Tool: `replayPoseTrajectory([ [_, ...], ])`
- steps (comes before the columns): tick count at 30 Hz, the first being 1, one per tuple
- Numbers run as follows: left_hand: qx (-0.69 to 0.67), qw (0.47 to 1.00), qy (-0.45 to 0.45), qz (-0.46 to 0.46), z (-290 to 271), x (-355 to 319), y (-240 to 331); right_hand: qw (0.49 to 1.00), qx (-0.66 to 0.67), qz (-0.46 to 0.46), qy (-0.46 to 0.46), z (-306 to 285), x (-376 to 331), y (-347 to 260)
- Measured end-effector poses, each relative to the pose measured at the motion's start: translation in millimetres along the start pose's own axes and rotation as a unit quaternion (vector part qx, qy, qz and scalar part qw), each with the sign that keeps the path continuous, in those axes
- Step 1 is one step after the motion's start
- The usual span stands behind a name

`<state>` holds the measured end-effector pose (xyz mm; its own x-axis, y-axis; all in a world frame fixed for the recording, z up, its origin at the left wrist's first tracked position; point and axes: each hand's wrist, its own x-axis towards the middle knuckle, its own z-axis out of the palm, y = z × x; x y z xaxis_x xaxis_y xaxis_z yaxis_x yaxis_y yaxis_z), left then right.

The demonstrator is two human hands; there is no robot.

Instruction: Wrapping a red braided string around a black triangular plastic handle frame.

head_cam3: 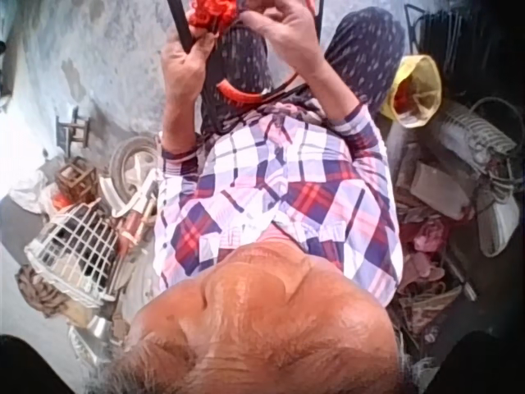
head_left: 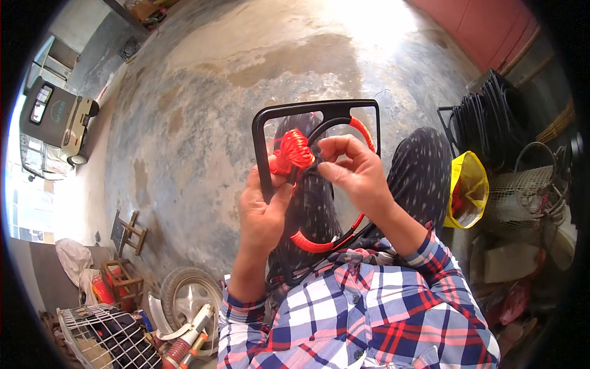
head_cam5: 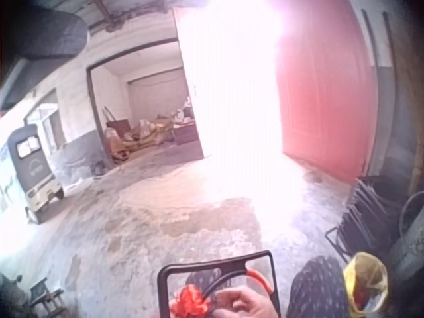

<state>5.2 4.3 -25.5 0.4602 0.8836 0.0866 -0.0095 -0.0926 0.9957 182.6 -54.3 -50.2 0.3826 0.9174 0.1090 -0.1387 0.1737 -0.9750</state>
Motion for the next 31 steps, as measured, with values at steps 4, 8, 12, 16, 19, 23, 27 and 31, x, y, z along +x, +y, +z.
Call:
replayPoseTrajectory([
  [4,0.089,0.993,-0.034,0.064,6,1,10,0.934,-0.282,-0.218,0.003,14,8,-19],
  [8,0.094,0.989,-0.019,0.111,9,3,8,0.943,-0.211,-0.258,-0.014,15,17,-23],
  [12,0.125,0.984,0.020,0.125,0,2,-2,0.973,0.208,-0.099,0.034,7,12,-28],
  [16,0.078,0.995,0.034,0.052,-19,1,-18,0.934,0.332,-0.075,-0.109,-19,4,-36],
  [19,-0.010,0.999,0.029,-0.041,-16,-1,-17,0.922,0.327,-0.037,-0.203,-18,-17,-34],
  [23,-0.048,0.992,0.021,-0.118,-14,1,-7,0.931,0.307,0.048,-0.194,-14,-41,-21],
  [27,-0.055,0.991,0.006,-0.125,-16,2,-12,0.939,0.284,0.088,-0.173,-16,-46,-2],
  [31,-0.069,0.989,-0.008,-0.130,-18,1,-12,0.951,0.261,0.130,-0.099,-28,-39,17],
])
